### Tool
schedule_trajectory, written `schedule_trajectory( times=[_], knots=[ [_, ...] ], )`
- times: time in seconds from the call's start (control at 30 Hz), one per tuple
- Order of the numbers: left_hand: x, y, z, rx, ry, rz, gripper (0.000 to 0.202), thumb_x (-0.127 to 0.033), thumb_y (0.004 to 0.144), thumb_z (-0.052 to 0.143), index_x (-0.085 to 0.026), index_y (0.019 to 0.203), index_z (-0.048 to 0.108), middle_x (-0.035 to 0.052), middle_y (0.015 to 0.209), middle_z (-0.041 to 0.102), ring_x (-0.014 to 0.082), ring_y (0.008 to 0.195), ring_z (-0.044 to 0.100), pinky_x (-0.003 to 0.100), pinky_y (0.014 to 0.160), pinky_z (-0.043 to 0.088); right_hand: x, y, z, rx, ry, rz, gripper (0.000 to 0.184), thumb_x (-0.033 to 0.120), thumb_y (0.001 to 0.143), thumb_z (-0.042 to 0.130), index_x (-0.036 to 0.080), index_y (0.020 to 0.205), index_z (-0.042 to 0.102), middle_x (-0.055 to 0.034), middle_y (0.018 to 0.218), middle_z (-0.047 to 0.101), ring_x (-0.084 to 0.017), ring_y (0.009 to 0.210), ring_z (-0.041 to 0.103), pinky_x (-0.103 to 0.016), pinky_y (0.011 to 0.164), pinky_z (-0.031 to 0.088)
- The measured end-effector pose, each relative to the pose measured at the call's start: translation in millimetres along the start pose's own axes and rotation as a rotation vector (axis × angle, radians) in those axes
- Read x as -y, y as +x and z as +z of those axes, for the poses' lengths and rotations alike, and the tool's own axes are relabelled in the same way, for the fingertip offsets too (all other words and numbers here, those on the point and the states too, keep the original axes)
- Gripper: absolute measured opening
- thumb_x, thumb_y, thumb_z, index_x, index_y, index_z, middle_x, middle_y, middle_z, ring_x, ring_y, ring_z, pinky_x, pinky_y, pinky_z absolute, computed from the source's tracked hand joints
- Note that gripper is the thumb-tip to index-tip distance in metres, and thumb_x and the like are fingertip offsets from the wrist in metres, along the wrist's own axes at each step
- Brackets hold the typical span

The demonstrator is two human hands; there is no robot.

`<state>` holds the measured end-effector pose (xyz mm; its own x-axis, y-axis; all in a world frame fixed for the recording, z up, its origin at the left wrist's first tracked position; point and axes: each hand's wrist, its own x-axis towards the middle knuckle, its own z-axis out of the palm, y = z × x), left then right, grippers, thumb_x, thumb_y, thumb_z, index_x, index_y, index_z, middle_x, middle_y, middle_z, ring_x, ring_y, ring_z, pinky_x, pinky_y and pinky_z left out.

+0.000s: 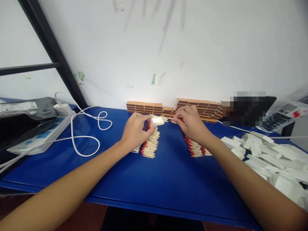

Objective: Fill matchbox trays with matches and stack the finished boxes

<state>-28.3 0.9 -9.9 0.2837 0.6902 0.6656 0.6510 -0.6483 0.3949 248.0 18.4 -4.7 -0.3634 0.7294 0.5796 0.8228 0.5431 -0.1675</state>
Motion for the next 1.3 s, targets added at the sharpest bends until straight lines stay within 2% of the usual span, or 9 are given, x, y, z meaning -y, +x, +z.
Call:
schedule_trajectory(
  times=[0.17,0.27,0.4,0.5,0.57,0.7,0.87,1.07,1.3],
  knots=[
    [-3.7,-3.1,1.6,0.031,-0.021,0.083,0.032,-0.026,0.088,0.085,-0.023,0.119,0.079,0.006,0.106,0.081,0.0277,0.106,0.07,0.046,0.096,0.06,36.9,-2.3,-3.5,-0.019,0.076,-0.128,0.014,0.027,0.106,0.058,0.025,0.102,0.071,-0.014,0.122,0.068,-0.035,0.12,0.054,-0.058,0.106,0.048],
    [-4.8,-3.7,1.5,0.056,-0.063,0.153,0.032,-0.024,0.088,0.085,-0.021,0.12,0.079,0.0067,0.107,0.08,0.0267,0.107,0.07,0.044,0.096,0.06,46.2,-4.1,-1.6,-0.026,0.095,-0.191,0.011,0.025,0.106,0.06,0.024,0.099,0.069,-0.0142,0.123,0.068,-0.034,0.119,0.054,-0.055,0.104,0.05],
    [-3.5,-3.2,2.2,0.047,-0.053,0.144,0.032,-0.024,0.089,0.085,-0.018,0.119,0.079,0.0073,0.104,0.08,0.0268,0.104,0.07,0.045,0.095,0.06,28.0,-4.2,-2.0,-0.049,0.085,-0.161,0.01,0.027,0.106,0.062,0.024,0.097,0.068,-0.0119,0.113,0.07,-0.032,0.11,0.056,-0.051,0.1,0.05],
    [-2.0,-2.5,1.8,0.033,-0.012,0.069,0.03,-0.027,0.089,0.085,-0.02,0.118,0.079,0.0059,0.105,0.081,0.0273,0.105,0.07,0.045,0.093,0.06,0.6,-4.5,2.3,-0.078,-0.029,-0.031,0.012,0.029,0.105,0.062,0.023,0.097,0.07,-0.0122,0.104,0.071,-0.033,0.108,0.055,-0.051,0.095,0.048],
    [-1.4,-2.1,1.1,0.023,-0.006,0.038,0.029,-0.027,0.09,0.085,-0.022,0.118,0.079,0.0042,0.105,0.082,0.0266,0.105,0.071,0.045,0.094,0.059,-17.4,-5.9,8.7,-0.037,-0.131,0.059,0.014,0.031,0.103,0.062,0.022,0.098,0.072,-0.0146,0.107,0.071,-0.036,0.111,0.055,-0.052,0.091,0.046],
    [-0.4,-2.1,0.8,0.008,-0.007,0.033,0.029,-0.028,0.09,0.084,-0.023,0.118,0.078,0.0033,0.106,0.082,0.0262,0.105,0.071,0.044,0.096,0.059,-41.6,-9.5,21.8,0.114,-0.186,0.106,0.014,0.032,0.099,0.066,0.021,0.097,0.075,-0.0164,0.114,0.072,-0.038,0.115,0.053,-0.052,0.091,0.044],
    [-0.4,-2.5,1.6,0.005,-0.012,0.037,0.025,-0.028,0.09,0.084,-0.022,0.114,0.079,0.0051,0.107,0.082,0.0268,0.106,0.071,0.046,0.097,0.059,-49.2,-10.2,27.4,0.156,-0.165,0.105,0.012,0.028,0.097,0.065,0.022,0.09,0.073,-0.0157,0.112,0.072,-0.036,0.113,0.054,-0.05,0.091,0.043],
    [-3.1,-1.8,0.9,0.012,-0.018,0.032,0.026,-0.027,0.09,0.083,-0.022,0.115,0.078,0.0047,0.106,0.082,0.0268,0.106,0.071,0.046,0.097,0.059,-48.9,-9.4,27.9,0.156,-0.168,0.109,0.01,0.03,0.097,0.067,0.022,0.098,0.073,-0.0151,0.112,0.071,-0.036,0.115,0.053,-0.048,0.09,0.042],
    [-2.8,-2.3,1.2,0.024,-0.012,0.028,0.029,-0.025,0.089,0.085,-0.023,0.117,0.079,0.0046,0.107,0.083,0.0273,0.108,0.072,0.047,0.098,0.06,-52.4,-10.4,30.3,0.195,-0.178,0.101,0.016,0.028,0.1,0.064,0.022,0.085,0.067,-0.0149,0.111,0.072,-0.035,0.11,0.053,-0.048,0.088,0.043]
  ],
)
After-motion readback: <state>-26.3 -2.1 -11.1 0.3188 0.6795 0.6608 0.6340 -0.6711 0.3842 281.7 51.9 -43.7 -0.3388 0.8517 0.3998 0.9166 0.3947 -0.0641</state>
